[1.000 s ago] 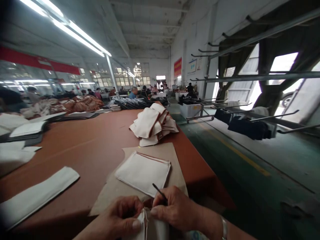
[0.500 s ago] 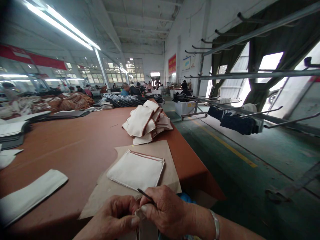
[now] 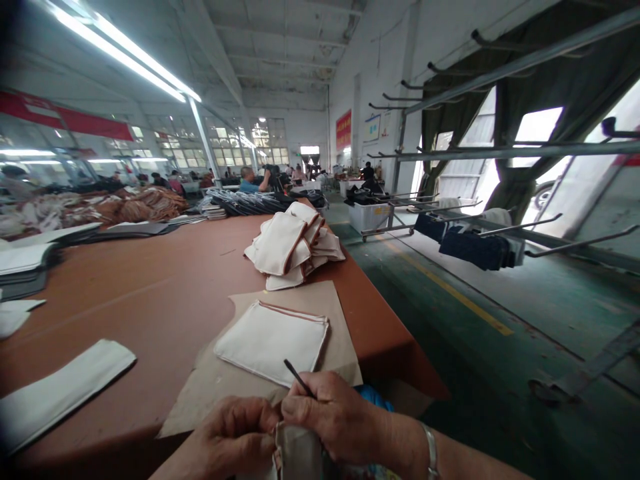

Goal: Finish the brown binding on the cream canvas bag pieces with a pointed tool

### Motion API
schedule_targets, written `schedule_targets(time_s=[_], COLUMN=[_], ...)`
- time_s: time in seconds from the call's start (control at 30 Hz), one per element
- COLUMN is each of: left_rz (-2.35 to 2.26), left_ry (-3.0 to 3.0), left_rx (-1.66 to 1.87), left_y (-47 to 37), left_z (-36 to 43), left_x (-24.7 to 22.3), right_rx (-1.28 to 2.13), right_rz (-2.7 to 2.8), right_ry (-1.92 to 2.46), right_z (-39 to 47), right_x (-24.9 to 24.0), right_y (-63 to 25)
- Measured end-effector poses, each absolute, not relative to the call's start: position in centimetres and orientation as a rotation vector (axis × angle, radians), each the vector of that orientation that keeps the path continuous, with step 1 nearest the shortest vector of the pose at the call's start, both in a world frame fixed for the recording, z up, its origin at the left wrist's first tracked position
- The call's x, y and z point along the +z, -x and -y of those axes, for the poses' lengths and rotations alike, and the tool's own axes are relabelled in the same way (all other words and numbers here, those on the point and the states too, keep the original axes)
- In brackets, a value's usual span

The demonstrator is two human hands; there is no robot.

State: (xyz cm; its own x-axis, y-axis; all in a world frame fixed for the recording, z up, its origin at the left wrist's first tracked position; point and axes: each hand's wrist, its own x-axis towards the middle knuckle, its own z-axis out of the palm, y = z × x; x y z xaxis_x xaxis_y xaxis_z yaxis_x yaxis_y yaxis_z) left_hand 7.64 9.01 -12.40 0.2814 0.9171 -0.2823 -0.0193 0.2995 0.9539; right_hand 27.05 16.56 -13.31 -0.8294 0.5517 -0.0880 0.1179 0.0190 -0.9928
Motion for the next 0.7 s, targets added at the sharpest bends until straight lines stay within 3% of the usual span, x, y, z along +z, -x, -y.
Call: schedule_targets(time_s=[0.2, 0.47, 0.6, 0.7], left_rz=[-1.437, -1.616, -1.519, -1.395], left_ry=[-1.397, -2.044, -2.025, -1.839], left_rx=[0.741, 0.699, 0.680, 0.682], left_y=[-9.1, -8.6, -7.7, -7.7], left_z=[-8.8, -8.1, -8.8, -8.5], left_x=[-11.0, -13.9, -15.1, -15.0], right_rx=[1.558, 1.732, 1.869, 1.751], right_rz=[2.217, 2.013, 1.912, 1.951], right_ry=[0.819, 1.005, 1.055, 1.082], right_z=[-16.3, -16.5, -16.5, -15.8], right_x=[-12.1, -13.0, -13.9, -14.5], right_y=[-26.5, -26.7, -26.7, -26.9])
